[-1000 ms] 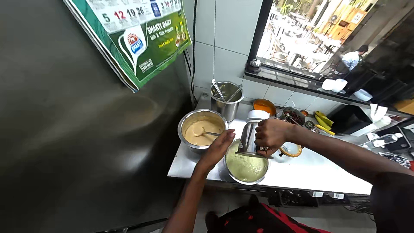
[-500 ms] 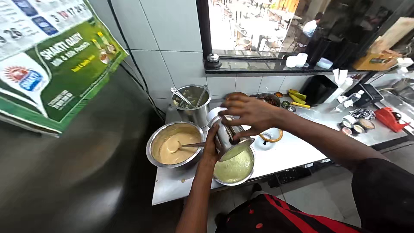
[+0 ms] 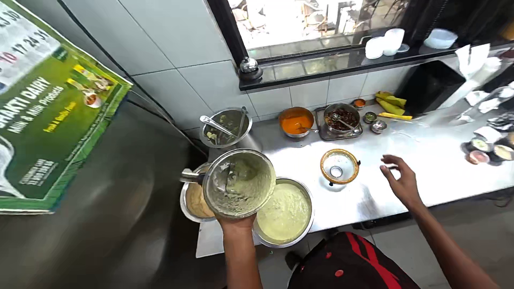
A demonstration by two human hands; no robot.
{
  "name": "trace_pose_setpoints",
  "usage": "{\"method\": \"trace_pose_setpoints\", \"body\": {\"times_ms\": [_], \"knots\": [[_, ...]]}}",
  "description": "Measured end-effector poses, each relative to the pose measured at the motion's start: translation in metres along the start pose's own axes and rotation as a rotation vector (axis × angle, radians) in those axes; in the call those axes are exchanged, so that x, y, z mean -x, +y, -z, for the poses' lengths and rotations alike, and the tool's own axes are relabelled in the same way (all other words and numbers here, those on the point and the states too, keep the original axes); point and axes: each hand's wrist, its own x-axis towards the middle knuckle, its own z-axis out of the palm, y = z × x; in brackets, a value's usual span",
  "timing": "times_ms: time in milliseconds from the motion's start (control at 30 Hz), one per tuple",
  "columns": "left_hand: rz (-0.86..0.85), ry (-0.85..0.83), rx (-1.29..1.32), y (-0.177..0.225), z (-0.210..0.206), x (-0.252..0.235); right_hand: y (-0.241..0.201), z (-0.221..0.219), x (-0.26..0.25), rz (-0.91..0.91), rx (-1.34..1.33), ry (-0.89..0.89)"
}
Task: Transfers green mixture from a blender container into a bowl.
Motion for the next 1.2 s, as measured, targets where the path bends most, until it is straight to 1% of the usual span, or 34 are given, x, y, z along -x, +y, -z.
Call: {"method": "trace_pose_setpoints", "body": {"times_ms": [67, 133, 200, 267, 333, 433, 500, 600, 700, 767, 833, 1000, 1100, 1200], "knots": [[0.009, 0.019, 0.124, -0.008, -0.006, 0.010, 0.029, -0.012, 0.022, -0.121, -0.055, -0.039], [-0.007, -0.018, 0.212, -0.017, -0.016, 0.018, 0.062, -0.029, 0.036, -0.117, -0.042, -0.079], [-0.021, -0.059, 0.268, -0.027, -0.023, 0.027, 0.082, -0.041, 0.040, -0.057, -0.032, -0.113], [-0.051, -0.029, 0.288, -0.037, -0.028, 0.038, 0.087, -0.043, 0.028, 0.043, -0.018, -0.154], [-0.079, 0.043, 0.287, -0.046, -0.029, 0.050, 0.087, -0.039, 0.006, 0.141, -0.008, -0.163], [-0.140, 0.163, 0.247, -0.052, -0.026, 0.071, 0.085, -0.030, -0.029, 0.206, -0.033, -0.103], [-0.181, 0.203, 0.226, -0.053, -0.020, 0.081, 0.080, -0.024, -0.045, 0.223, -0.038, -0.032], [-0.245, 0.210, 0.224, -0.051, -0.007, 0.090, 0.063, -0.023, -0.060, 0.265, -0.052, 0.022], [-0.307, 0.160, 0.196, -0.047, 0.008, 0.094, 0.033, -0.039, -0.060, 0.321, -0.115, -0.008], [-0.340, 0.127, 0.122, -0.048, 0.009, 0.094, 0.009, -0.058, -0.060, 0.397, -0.202, -0.068], [-0.374, 0.091, 0.023, -0.050, 0.001, 0.095, -0.019, -0.079, -0.062, 0.493, -0.293, -0.160], [-0.493, 0.150, -0.137, -0.052, 0.002, 0.093, -0.087, -0.130, -0.095, 0.708, -0.384, -0.351], [-0.491, 0.188, -0.167, -0.045, 0.006, 0.089, -0.115, -0.153, -0.121, 0.827, -0.398, -0.333], [-0.461, 0.189, -0.144, -0.034, 0.011, 0.085, -0.134, -0.174, -0.136, 0.833, -0.374, -0.300]]}}
